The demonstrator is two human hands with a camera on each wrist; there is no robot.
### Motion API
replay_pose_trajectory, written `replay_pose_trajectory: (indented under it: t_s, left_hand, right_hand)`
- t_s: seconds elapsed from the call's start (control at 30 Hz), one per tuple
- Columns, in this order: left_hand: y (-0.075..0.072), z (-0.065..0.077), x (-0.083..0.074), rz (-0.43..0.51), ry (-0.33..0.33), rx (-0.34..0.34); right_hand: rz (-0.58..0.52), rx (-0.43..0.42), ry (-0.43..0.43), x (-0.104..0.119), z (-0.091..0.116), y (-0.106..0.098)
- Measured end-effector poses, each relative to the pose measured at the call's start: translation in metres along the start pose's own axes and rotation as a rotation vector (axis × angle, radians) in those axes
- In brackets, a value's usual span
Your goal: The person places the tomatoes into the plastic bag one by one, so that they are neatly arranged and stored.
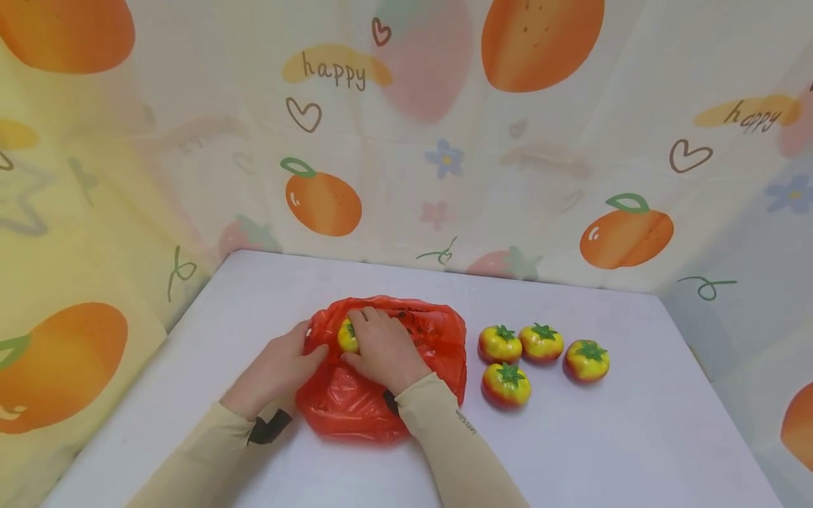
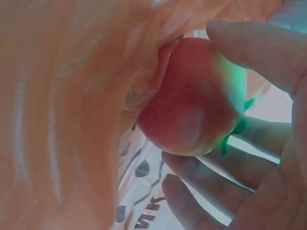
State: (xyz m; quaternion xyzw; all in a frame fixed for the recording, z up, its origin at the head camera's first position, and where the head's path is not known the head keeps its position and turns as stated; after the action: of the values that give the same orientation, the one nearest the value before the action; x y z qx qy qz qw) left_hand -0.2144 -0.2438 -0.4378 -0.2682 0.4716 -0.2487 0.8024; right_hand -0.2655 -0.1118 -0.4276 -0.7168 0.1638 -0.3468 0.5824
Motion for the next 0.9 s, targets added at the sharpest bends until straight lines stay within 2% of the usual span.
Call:
replay_pose_trajectory:
  t_s: [0.2,0.4,0.57,0.67,0.77,0.9]
  left_hand:
    - [0.002,0.000,-0.005,0.006,0.018,0.004]
    - [-0.001,0.000,-0.001,-0.021,0.007,0.001]
    - [-0.001,-0.002,0.002,-0.040,-0.014,0.013]
    - [-0.001,-0.004,0.003,-0.061,-0.008,0.018]
    - [0.000,-0.004,0.002,-0.079,-0.001,0.022]
    - [0.003,-0.004,-0.003,-0.083,-0.010,0.034]
  right_hand:
    - [0.016,-0.028,0.000,0.002,0.008,-0.013]
    - [0.011,-0.067,-0.007,0.009,0.035,-0.044]
    - [0.043,-0.128,-0.002,0.001,0.079,-0.079]
    - [0.074,-0.179,0.026,-0.012,0.111,-0.097]
    - [0.089,-0.203,0.099,-0.033,0.143,-0.106]
    - [0.075,-0.192,0.227,-0.068,0.182,-0.105]
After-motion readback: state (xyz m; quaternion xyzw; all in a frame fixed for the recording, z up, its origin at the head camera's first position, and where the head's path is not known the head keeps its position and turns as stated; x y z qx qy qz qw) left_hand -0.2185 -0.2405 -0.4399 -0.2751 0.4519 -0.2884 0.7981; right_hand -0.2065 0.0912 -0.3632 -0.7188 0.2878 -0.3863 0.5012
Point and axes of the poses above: each hand's wrist, its own z-axis away from the middle knuckle, its own y-axis out of the palm, x = y × z, the point moved 10 cm from there along -z, towards the middle knuckle, and after that the axes turned 12 degrees about -y, right-handed, at the moved point
